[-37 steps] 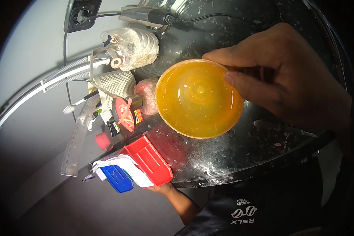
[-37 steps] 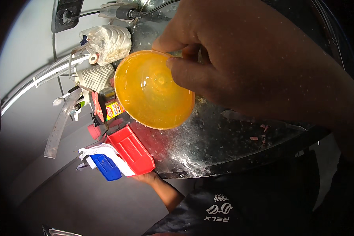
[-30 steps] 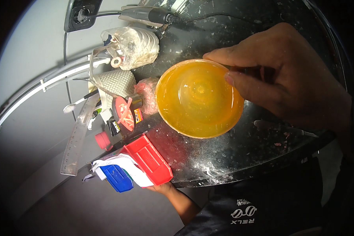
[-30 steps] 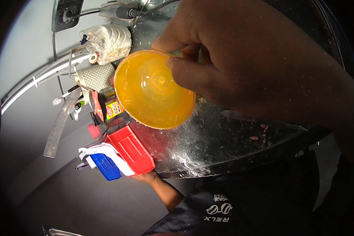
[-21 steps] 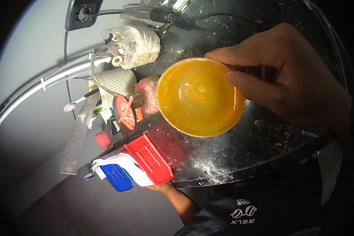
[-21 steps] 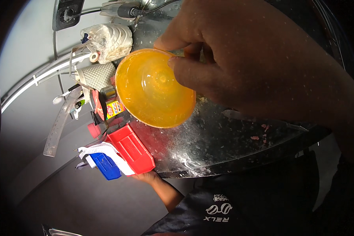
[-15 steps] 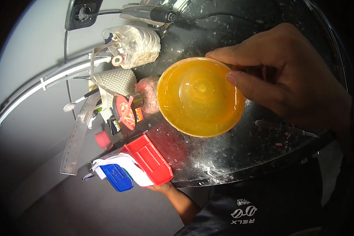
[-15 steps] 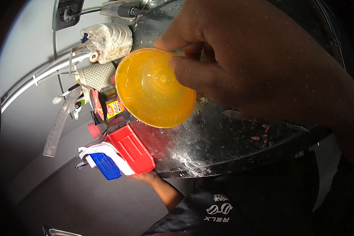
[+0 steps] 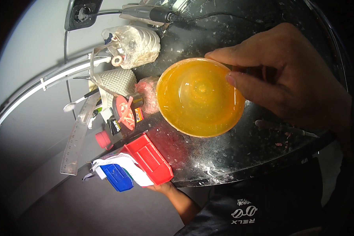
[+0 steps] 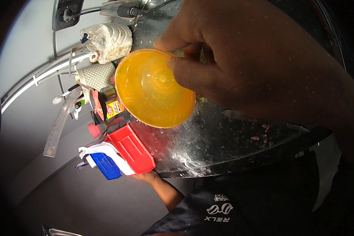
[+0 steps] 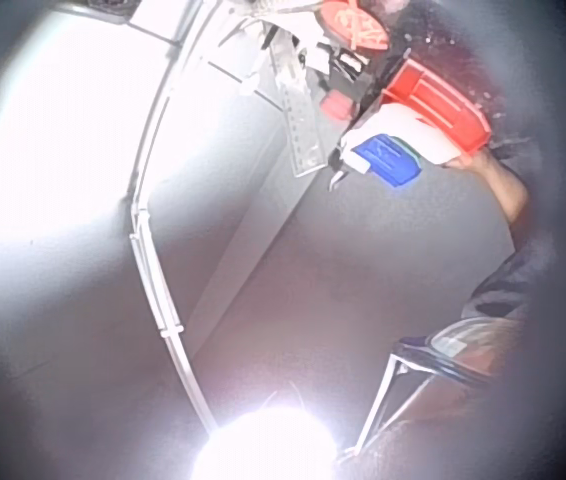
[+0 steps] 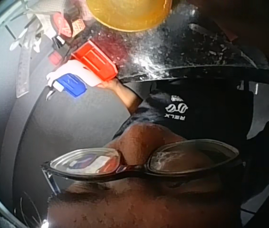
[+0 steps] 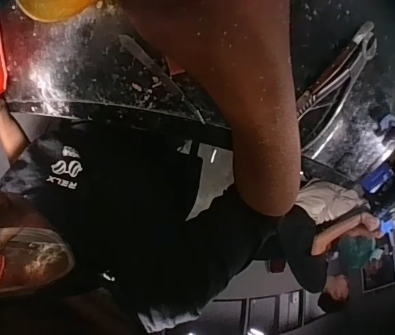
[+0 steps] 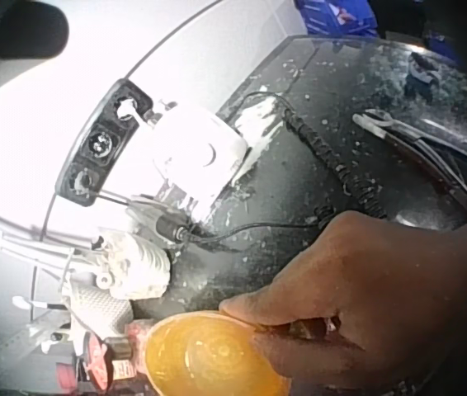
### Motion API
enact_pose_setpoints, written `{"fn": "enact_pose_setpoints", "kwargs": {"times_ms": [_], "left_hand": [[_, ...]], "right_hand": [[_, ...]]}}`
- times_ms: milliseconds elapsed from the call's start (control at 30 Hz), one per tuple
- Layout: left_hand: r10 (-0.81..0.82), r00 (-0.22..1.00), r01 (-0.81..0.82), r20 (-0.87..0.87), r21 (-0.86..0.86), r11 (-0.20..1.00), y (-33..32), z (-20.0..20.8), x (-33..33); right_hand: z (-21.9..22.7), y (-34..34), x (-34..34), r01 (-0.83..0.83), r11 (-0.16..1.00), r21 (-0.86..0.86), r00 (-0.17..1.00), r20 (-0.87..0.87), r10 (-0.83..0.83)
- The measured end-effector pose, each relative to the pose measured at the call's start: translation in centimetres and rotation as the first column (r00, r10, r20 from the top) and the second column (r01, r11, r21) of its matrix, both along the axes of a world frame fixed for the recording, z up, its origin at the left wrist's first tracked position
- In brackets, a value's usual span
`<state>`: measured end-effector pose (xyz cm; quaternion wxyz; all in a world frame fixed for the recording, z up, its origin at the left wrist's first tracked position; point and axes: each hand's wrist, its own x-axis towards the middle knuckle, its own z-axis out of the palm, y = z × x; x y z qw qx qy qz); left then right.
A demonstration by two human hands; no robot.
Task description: The person examines a dental mold in a blue container and looks at a work order form, then handles a yellow bowl and a small tray on a workbench.
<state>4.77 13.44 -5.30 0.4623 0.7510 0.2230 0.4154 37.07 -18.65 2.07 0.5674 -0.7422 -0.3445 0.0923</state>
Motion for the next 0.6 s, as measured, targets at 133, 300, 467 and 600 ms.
{"fn": "enact_pose_setpoints", "kwargs": {"times_ms": [133, 300, 467, 600], "left_hand": [[0.007, 1.0, -0.007, 0.029, -0.02, 1.0, -0.1, 0.1, 0.1], [0.012, 0.999, -0.011, 0.034, -0.015, 1.0, 0.1, -0.1, -0.1], [0.023, 1.0, -0.023, 0.001, 0.007, 1.0, 0.2, 0.0, -0.6], [0.006, 1.0, -0.006, -0.007, 0.019, 1.0, 0.4, -0.1, -0.6]], "right_hand": [[-0.9, 0.1, 0.1, 0.004, 0.987, 0.158, 0.999, -0.051, 0.004], [-0.3, 0.1, 0.0, 0.006, 1.0, -0.015, 1.0, 0.001, -0.006], [-2.9, -0.1, 0.7, -0.051, 0.999, 0.006, 0.995, -0.082, 0.051], [-1.7, -0.2, 0.8, -0.062, 0.995, -0.074, 0.99, -0.131, 0.052]]}}
